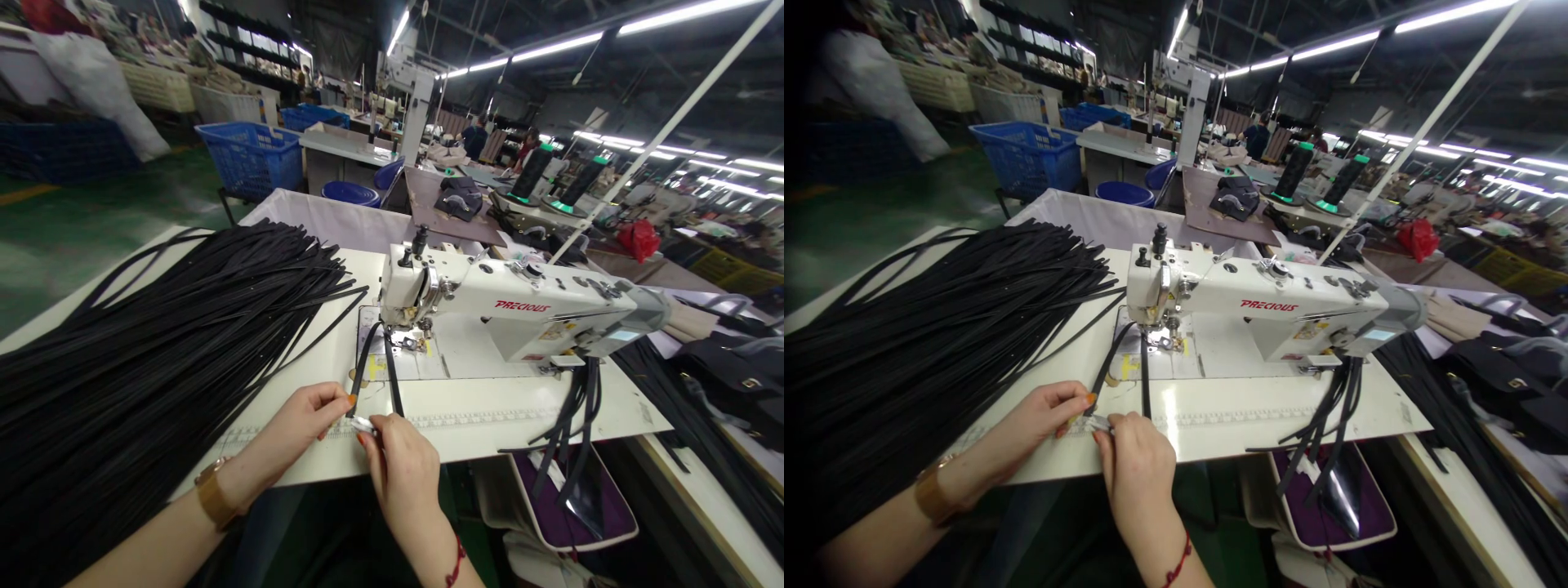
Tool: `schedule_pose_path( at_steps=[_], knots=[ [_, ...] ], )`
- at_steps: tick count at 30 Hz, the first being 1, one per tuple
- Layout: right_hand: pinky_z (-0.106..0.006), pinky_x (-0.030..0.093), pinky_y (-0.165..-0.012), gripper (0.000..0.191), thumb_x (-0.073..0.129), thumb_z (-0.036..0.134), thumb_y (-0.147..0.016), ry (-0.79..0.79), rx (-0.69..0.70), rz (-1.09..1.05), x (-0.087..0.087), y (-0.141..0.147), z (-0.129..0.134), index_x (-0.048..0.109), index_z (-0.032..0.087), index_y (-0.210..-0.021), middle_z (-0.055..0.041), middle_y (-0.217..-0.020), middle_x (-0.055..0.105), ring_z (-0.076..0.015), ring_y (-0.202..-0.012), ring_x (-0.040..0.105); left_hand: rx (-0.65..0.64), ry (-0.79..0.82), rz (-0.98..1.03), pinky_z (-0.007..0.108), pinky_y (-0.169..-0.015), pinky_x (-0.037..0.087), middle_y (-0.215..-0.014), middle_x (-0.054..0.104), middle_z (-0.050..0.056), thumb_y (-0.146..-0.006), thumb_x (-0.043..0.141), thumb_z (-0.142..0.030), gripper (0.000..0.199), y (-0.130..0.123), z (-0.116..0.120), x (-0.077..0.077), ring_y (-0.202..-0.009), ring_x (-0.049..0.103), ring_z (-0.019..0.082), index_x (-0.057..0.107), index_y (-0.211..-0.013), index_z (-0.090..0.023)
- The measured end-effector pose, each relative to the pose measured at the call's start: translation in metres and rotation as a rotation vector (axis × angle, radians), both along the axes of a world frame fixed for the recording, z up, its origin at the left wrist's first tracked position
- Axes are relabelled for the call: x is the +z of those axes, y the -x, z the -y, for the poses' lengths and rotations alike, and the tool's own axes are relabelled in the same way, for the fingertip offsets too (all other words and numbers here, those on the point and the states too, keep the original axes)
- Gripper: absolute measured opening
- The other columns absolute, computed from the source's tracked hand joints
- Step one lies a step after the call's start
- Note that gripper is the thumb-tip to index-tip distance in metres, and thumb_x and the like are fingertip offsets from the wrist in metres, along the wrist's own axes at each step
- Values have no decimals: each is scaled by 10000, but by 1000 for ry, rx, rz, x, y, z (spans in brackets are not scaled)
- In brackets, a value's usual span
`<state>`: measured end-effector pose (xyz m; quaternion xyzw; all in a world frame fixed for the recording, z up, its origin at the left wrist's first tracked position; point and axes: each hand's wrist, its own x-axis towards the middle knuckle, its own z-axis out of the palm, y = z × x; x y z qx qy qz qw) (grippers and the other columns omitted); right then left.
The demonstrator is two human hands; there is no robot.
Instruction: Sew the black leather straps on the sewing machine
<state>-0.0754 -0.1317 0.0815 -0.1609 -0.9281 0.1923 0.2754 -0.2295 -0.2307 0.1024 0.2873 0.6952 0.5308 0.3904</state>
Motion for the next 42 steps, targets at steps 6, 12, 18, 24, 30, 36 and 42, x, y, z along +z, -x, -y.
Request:
schedule_pose_path(
  at_steps=[6, 12, 18, 24, 30, 36, 42],
  knots=[
    [-283, 425, -615, 183, 465, 326, -993, 61, 6, -7, 0, -3, 1, 600, 203, -997, -27, -797, 662, -182, -693, 621, -10, -2, -5, 251, -583, 278, -577, 368, -63, -827, 546, -471, 347, -1, 1, -1, -592, 337, 128, 467, -634, -193],
    [-281, 427, -618, 186, 458, 315, -993, 104, -2, 3, 3, 1, 1, 607, 203, -992, -24, -792, 662, -178, -696, 626, -8, -2, -12, 247, -580, 276, -580, 363, -63, -814, 559, -456, 341, -2, -1, 1, -598, 326, 126, 457, -624, -192],
    [-278, 419, -627, 191, 452, 302, -997, 93, 7, 7, 4, 4, 0, 613, 201, -981, -30, -807, 669, -177, -718, 627, 7, 0, -15, 240, -572, 283, -578, 362, -61, -794, 568, -432, 321, -4, -3, 5, -595, 326, 126, 460, -608, -193],
    [-273, 400, -607, 180, 465, 283, -994, 59, 0, -8, 6, 2, 0, 613, 204, -928, -18, -754, 657, -163, -676, 613, 7, 1, -29, 238, -567, 301, -571, 390, -56, -785, 572, -440, 306, -4, -2, 5, -580, 346, 131, 507, -617, -193],
    [-271, 403, -614, 179, 466, 301, -995, 96, -30, -25, 3, -7, -2, 614, 205, -962, -24, -779, 661, -168, -692, 611, 7, -3, -30, 233, -575, 312, -581, 389, -56, -806, 578, -465, 337, -1, 0, 2, -592, 357, 132, 496, -625, -192],
    [-274, 399, -600, 225, 438, 333, -998, 53, -4, -15, 1, 0, 2, 615, 194, -1002, -37, -791, 659, -175, -677, 608, 1, -9, 6, 229, -571, 312, -599, 420, -54, -823, 588, -459, 324, -2, -1, -3, -598, 363, 127, 545, -665, -179],
    [-267, 385, -575, 269, 384, 342, -1017, -5, -51, 12, 5, 4, 5, 609, 201, -979, -31, -775, 671, -164, -640, 615, 0, -8, 32, 228, -570, 334, -621, 470, -44, -834, 590, -489, 337, -3, -2, -9, -595, 395, 129, 603, -715, -174]
  ],
)
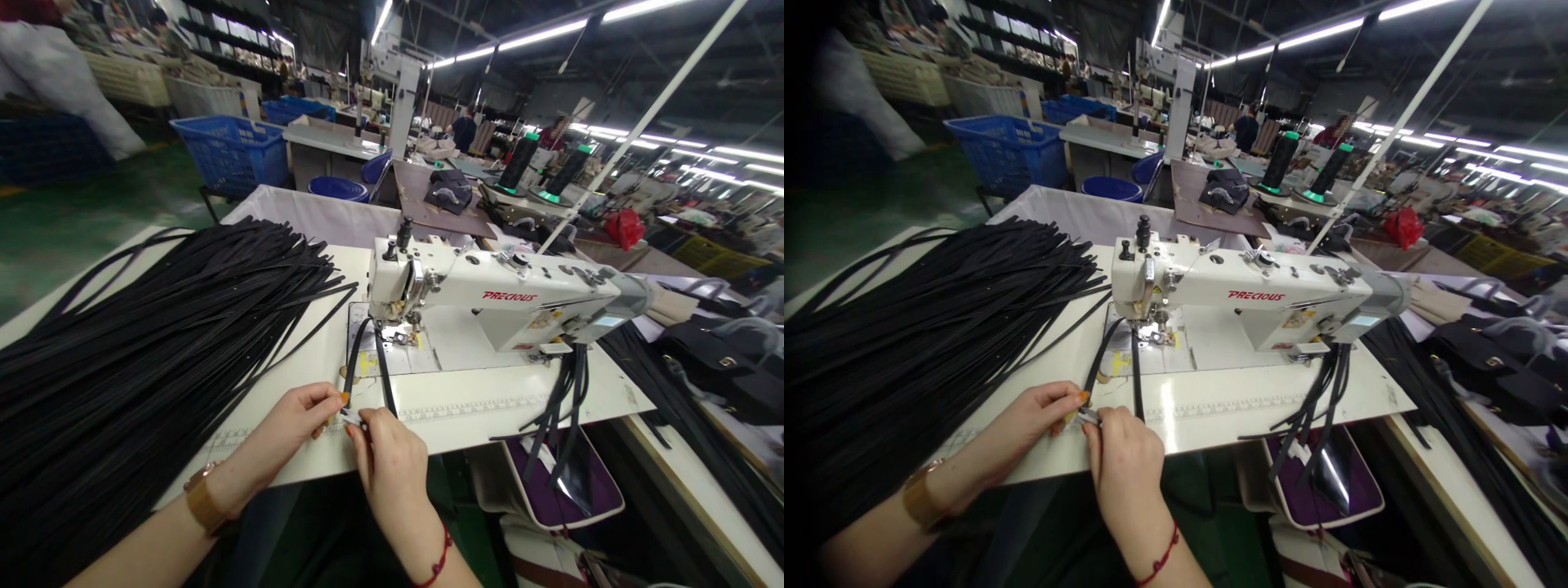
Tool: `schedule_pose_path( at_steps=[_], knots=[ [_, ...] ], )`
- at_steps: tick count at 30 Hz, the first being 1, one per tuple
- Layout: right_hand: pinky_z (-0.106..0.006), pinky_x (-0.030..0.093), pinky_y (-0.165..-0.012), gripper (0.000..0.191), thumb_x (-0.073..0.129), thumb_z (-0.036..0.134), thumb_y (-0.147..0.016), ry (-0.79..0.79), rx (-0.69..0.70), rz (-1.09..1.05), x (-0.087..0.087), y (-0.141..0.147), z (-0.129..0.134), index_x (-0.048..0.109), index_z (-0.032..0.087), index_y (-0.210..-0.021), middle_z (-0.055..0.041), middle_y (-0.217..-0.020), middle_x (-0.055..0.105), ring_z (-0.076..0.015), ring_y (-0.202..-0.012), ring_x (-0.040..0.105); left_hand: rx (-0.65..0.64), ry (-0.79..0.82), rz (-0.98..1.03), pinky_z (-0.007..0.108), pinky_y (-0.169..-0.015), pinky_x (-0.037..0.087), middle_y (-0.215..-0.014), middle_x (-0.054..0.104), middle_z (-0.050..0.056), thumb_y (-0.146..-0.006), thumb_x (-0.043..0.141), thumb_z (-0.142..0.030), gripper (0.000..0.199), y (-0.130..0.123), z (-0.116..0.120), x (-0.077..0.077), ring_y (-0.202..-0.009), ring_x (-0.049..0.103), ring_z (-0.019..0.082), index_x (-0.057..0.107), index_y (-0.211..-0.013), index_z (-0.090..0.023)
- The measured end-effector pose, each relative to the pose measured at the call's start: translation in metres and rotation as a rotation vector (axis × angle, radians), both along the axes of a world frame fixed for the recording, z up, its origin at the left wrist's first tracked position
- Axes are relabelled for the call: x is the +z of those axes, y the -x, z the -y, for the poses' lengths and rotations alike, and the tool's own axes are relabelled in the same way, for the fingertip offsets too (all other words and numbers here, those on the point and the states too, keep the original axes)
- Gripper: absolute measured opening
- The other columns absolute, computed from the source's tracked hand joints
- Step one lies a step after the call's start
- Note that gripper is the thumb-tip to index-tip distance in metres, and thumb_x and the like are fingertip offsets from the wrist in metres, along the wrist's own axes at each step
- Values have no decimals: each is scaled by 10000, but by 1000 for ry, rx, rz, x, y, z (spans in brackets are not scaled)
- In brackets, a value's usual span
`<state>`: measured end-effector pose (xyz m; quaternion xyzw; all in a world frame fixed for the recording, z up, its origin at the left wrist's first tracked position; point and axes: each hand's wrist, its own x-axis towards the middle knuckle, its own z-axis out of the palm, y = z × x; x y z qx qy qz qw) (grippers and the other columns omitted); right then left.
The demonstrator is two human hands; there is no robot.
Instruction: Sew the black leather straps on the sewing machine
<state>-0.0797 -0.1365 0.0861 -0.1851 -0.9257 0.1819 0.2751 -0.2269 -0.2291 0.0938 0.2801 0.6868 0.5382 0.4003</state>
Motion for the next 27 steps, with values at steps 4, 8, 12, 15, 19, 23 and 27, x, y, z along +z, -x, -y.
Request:
schedule_pose_path(
  at_steps=[4, 8, 12, 15, 19, 23, 27],
  knots=[
    [-262, 378, -563, 269, 382, 348, -1017, 10, -26, 19, 1, -2, 0, 602, 211, -944, -24, -763, 678, -162, -635, 630, 14, -3, -18, 227, -566, 330, -598, 455, -47, -821, 603, -485, 337, -2, -1, 3, -590, 388, 130, 594, -685, -177],
    [-265, 374, -557, 270, 387, 355, -1016, 22, -38, 31, 2, -2, 0, 603, 213, -937, -21, -762, 680, -164, -632, 637, 23, -3, -34, 226, -561, 327, -593, 451, -49, -807, 609, -492, 341, -3, -1, 6, -589, 388, 132, 589, -670, -181],
    [-273, 366, -551, 255, 399, 343, -1011, 28, -32, 33, 2, -3, -1, 601, 219, -917, -13, -757, 676, -165, -622, 629, 33, 1, -41, 229, -566, 335, -593, 462, -45, -797, 612, -498, 343, -3, -1, 6, -592, 395, 137, 593, -664, -182],
    [-273, 370, -556, 209, 431, 318, -1002, 46, -31, 9, 3, -6, -1, 599, 224, -920, -1, -751, 672, -161, -620, 625, 35, 10, -36, 228, -564, 336, -590, 463, -45, -802, 610, -502, 346, -3, -1, 6, -592, 393, 137, 598, -669, -183],
    [-261, 401, -589, 187, 454, 311, -996, 72, -51, -32, 1, -10, 0, 605, 214, -941, -7, -764, 672, -160, -653, 637, 36, 7, -33, 225, -554, 332, -596, 472, -45, -811, 606, -506, 347, -3, -1, 6, -585, 390, 133, 607, -686, -183],
    [-262, 412, -580, 254, 412, 362, -1006, 80, -52, -10, 1, -9, 1, 610, 211, -955, -20, -772, 680, -164, -645, 641, 35, 13, -38, 227, -549, 336, -594, 479, -43, -793, 618, -521, 355, -2, -1, 5, -576, 398, 134, 611, -685, -183],
    [-265, 400, -552, 314, 367, 407, -1015, 39, -48, 7, 4, -5, 2, 608, 206, -990, -35, -786, 692, -164, -619, 631, 32, 13, -51, 225, -555, 343, -598, 483, -40, -800, 613, -519, 354, -2, -1, 2, -580, 408, 136, 618, -684, -184]
  ],
)
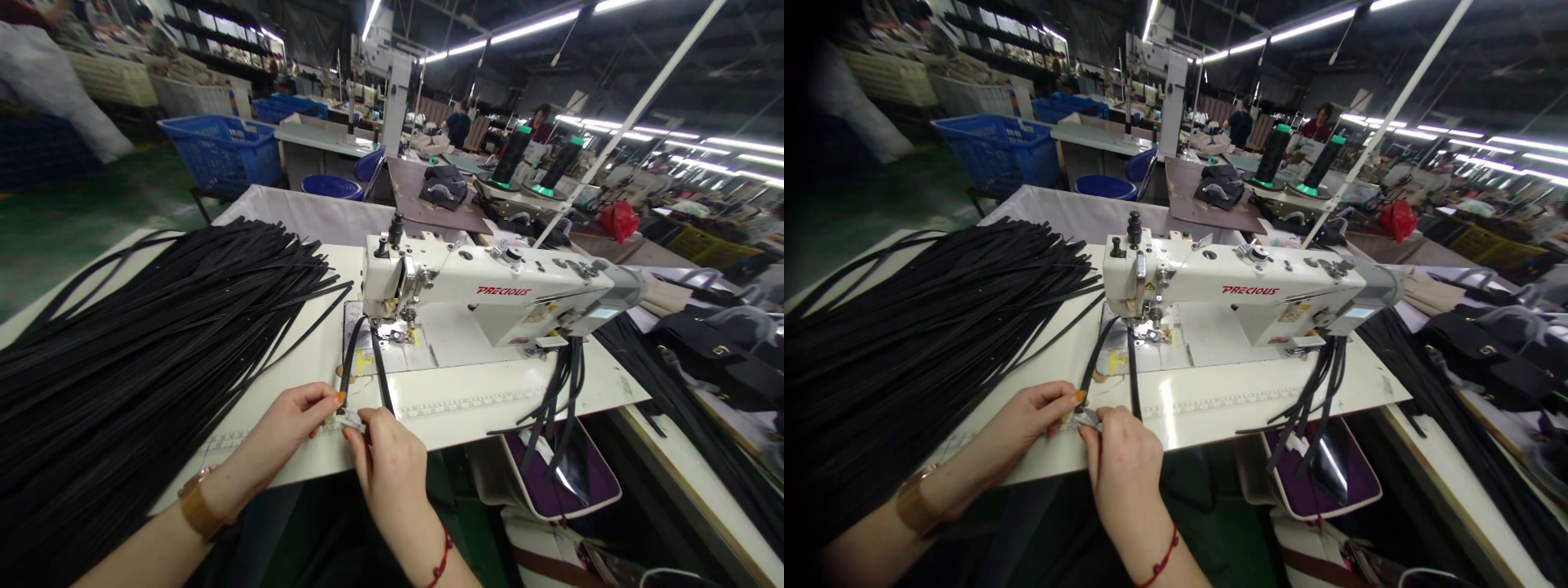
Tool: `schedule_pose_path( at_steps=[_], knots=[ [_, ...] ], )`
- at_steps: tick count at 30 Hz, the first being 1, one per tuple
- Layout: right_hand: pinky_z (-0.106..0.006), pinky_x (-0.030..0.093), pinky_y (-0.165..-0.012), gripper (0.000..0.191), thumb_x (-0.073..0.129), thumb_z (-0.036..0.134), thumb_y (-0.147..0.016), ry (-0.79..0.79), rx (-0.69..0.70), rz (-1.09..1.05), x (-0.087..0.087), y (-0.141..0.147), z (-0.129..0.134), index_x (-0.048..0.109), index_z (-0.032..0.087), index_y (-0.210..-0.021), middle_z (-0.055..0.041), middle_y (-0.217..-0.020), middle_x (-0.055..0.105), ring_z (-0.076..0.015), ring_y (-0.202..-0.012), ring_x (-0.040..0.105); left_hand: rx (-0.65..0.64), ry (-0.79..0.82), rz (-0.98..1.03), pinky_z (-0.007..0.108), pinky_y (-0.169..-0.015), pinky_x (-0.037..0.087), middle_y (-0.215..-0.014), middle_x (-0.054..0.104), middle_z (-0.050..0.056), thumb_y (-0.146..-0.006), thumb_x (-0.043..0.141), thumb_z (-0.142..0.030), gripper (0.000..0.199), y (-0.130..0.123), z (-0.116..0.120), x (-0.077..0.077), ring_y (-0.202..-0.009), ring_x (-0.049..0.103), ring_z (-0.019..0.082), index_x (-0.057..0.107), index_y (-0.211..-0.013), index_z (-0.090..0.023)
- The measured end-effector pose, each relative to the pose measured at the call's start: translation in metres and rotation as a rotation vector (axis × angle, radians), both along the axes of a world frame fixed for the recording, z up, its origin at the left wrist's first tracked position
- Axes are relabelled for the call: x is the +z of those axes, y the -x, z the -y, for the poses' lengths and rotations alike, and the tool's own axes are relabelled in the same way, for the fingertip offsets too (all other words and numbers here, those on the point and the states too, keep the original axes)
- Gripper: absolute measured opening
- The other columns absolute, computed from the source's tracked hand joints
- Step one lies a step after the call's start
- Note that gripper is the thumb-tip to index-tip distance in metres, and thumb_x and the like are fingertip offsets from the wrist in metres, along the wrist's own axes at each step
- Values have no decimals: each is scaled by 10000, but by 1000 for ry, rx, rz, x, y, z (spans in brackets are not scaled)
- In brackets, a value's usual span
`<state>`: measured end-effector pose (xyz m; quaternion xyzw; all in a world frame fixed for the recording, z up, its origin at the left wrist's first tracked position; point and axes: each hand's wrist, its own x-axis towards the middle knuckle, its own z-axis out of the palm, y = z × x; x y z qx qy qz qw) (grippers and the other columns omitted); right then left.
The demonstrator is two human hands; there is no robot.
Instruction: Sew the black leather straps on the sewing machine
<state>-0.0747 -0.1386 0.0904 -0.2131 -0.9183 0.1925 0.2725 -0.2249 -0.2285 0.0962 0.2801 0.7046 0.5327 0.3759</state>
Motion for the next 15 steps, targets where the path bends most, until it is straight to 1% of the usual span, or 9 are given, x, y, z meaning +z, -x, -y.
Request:
schedule_pose_path(
  at_steps=[4, 8, 12, 15],
  knots=[
    [-260, 398, -558, 318, 358, 393, -1022, -10, 12, -9, 3, 3, 0, 608, 206, -968, -33, -778, 692, -160, -628, 631, -3, 1, -2, 226, -562, 347, -609, 492, -38, -810, 611, -504, 340, 0, 1, -2, -585, 411, 135, 623, -695, -185],
    [-258, 384, -555, 305, 366, 376, -1022, 0, 18, -15, 1, 4, 0, 606, 211, -932, -25, -750, 684, -159, -628, 627, -7, 8, 8, 230, -561, 337, -605, 473, -39, -822, 605, -495, 340, 1, 0, -1, -585, 395, 131, 615, -692, -181],
    [-256, 382, -558, 215, 439, 332, -999, 76, 36, -30, -1, 0, -1, 599, 217, -912, -12, -747, 676, -155, -627, 622, -10, 9, 18, 229, -564, 329, -604, 450, -43, -833, 604, -492, 347, 0, 1, 0, -595, 390, 127, 596, -687, -177],
    [-263, 420, -591, 130, 502, 309, -967, 147, 39, -66, 0, -13, -2, 592, 214, -966, -14, -774, 661, -163, -651, 620, 7, 15, 53, 222, -552, 328, -590, 429, -49, -828, 622, -480, 344, -3, 2, -5, -580, 384, 117, 574, -675, -176]
  ],
)
